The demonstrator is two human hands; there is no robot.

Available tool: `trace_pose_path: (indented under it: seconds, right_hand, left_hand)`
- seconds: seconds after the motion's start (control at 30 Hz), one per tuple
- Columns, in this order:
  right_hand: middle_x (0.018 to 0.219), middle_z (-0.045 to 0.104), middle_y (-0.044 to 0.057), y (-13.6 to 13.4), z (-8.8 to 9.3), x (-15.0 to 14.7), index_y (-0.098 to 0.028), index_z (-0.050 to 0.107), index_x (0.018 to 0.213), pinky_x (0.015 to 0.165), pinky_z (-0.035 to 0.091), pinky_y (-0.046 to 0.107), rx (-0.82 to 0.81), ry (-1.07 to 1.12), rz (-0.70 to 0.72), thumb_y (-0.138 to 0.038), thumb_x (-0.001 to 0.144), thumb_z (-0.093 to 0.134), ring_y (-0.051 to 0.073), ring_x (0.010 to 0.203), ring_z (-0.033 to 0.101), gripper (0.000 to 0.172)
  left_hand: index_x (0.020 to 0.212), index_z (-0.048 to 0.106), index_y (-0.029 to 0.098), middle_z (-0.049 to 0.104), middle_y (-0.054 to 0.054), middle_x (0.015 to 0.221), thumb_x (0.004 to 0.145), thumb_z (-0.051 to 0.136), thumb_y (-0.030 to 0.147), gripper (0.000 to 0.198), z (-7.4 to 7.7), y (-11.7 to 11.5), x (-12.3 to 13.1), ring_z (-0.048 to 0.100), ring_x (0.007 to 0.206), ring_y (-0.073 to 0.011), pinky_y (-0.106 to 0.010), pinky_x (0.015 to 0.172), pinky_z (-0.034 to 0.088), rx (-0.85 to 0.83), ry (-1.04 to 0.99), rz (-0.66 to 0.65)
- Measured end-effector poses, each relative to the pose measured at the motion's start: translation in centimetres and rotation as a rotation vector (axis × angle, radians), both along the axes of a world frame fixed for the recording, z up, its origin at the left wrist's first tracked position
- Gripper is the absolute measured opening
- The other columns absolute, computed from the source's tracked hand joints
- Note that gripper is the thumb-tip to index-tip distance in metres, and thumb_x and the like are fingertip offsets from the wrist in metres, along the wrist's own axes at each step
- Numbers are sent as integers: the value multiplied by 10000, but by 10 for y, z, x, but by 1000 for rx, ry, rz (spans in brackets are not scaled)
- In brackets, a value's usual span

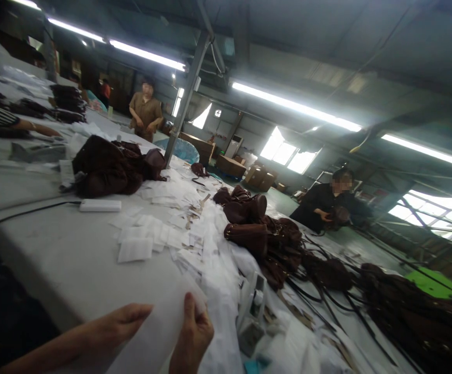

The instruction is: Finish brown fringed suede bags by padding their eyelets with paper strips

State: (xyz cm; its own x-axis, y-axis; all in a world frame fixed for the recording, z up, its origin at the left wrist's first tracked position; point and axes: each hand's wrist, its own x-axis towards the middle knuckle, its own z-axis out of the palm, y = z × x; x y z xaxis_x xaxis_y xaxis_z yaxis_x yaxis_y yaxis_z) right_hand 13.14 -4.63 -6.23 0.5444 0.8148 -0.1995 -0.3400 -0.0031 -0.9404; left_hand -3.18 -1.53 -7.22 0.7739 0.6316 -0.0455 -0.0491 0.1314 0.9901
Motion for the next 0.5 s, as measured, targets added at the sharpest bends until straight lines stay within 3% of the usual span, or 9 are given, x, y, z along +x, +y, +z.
trace_pose_path:
  seconds: [0.23, 0.43, 0.5]
  right_hand:
    - [605, 696, 34, 2, -9, 4, -97, 741, 866, 578, 554, 283, -28, -247, -188, -526, 593, 786, 230, 640, 662, 510]
    - [645, 707, 35, 0, 1, 7, -107, 739, 902, 514, 526, 264, 19, -308, -272, -540, 611, 767, 215, 629, 649, 523]
    - [712, 725, 45, -4, 6, 10, -107, 729, 934, 505, 519, 255, 3, -281, -284, -529, 626, 763, 208, 636, 652, 523]
  left_hand:
    - [1077, 654, 233, 635, -48, 1151, 795, 492, 677, 551, 0, 0, -17, 516, 1083, -259, -332, 968, 393, 49, 147, 129]
    - [967, 675, 178, 676, -46, 883, 798, 502, 666, 545, -2, -8, -5, 590, 878, -234, -331, 840, 471, -35, -40, -123]
    - [940, 671, 182, 678, -36, 865, 759, 601, 611, 471, -8, -17, -4, 597, 850, -233, -307, 771, 488, -58, -17, -126]
